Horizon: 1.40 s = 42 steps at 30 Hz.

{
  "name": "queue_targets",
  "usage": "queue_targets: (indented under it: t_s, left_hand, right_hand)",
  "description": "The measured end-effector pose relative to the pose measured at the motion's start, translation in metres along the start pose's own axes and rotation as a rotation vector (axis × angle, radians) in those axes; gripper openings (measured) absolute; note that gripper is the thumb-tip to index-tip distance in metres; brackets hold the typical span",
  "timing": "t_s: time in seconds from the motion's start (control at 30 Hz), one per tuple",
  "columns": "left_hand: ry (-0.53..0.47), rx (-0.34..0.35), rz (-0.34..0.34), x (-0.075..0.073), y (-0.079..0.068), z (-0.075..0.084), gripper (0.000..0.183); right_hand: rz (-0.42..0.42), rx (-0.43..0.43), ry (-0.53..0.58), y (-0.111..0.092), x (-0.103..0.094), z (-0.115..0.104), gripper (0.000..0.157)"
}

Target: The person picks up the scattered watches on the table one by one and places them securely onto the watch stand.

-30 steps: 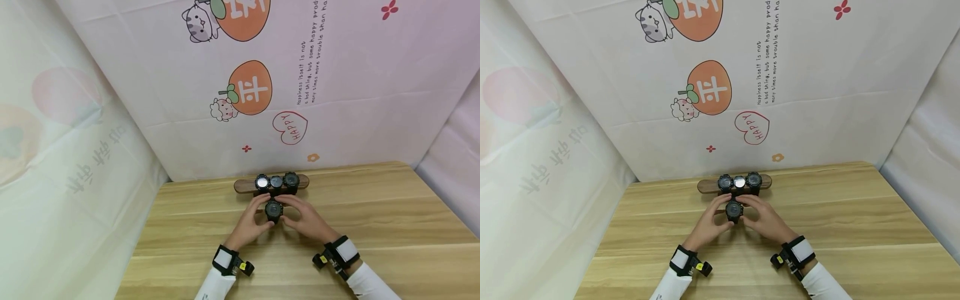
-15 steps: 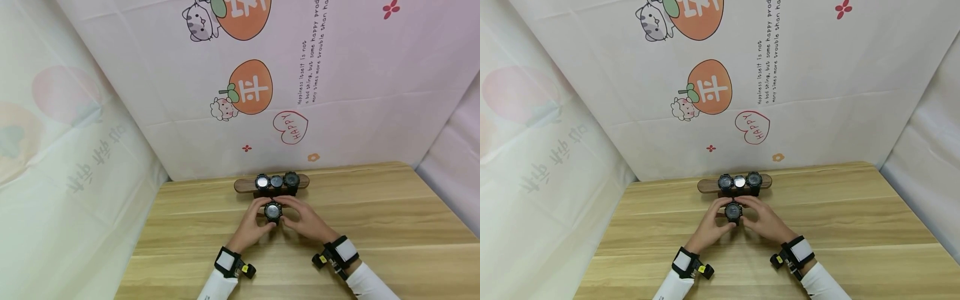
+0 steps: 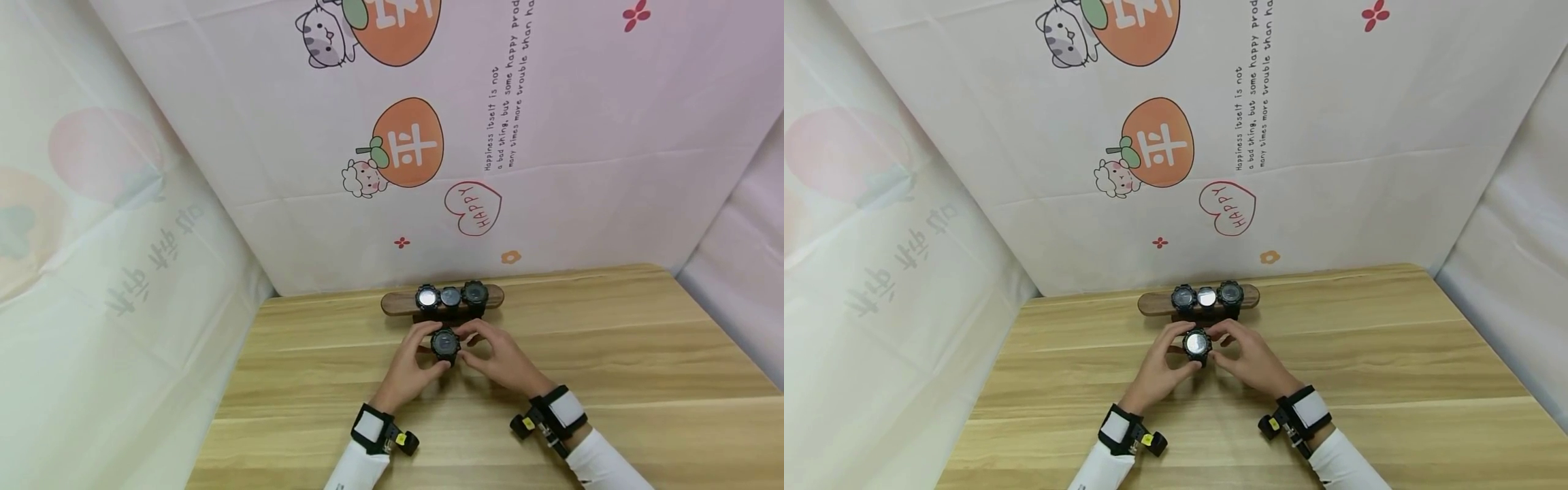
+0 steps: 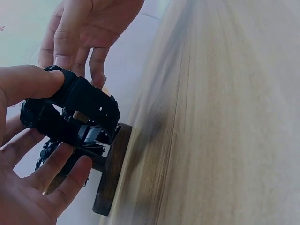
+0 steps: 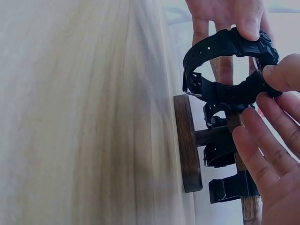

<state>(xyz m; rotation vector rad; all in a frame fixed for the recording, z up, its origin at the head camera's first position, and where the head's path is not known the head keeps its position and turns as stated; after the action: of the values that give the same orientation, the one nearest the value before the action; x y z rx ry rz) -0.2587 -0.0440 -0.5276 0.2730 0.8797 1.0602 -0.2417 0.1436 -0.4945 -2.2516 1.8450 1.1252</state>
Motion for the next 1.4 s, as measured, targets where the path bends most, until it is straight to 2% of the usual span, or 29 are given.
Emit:
queue_targets:
  t_s: [0.23,0.43,0.83,1.03,1.2,1.4]
  left_hand:
    - [0.000,0.005,0.008,-0.001,0.000,0.002,0.066]
    - [-0.015,0.013,0.006,-0.002,0.000,0.004,0.067]
    - [-0.008,0.027,0.023,-0.001,-0.001,0.003,0.070]
    - [-0.054,0.042,0.037,-0.003,0.003,0.016,0.069]
    - [-0.076,0.043,0.040,-0.009,0.006,0.032,0.068]
    - [-0.073,0.048,0.047,-0.011,0.007,0.034,0.069]
  right_hand:
    - [0.004,-0.012,-0.030,0.001,0.003,0.024,0.039]
    - [0.004,-0.023,-0.047,0.003,-0.009,0.031,0.041]
    - [0.232,0.059,-0.194,0.013,-0.049,0.048,0.042]
    - [0.305,0.057,-0.218,0.016,-0.054,0.055,0.039]
    - [0.346,0.070,-0.229,0.018,-0.055,0.063,0.039]
    - [0.336,0.120,-0.240,0.021,-0.053,0.076,0.041]
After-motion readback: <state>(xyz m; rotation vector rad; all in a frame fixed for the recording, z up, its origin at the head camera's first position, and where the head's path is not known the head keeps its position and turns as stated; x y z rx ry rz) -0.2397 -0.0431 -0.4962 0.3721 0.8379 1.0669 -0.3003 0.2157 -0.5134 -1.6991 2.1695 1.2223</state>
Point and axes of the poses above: each hand's wrist, its own y-axis towards the middle knuckle, its own x-axis out of the palm, z = x × y, the point moved 4 cm from there along y, towards the middle knuckle, and after that the axes turned 12 degrees about x, right-handed, at the moved point
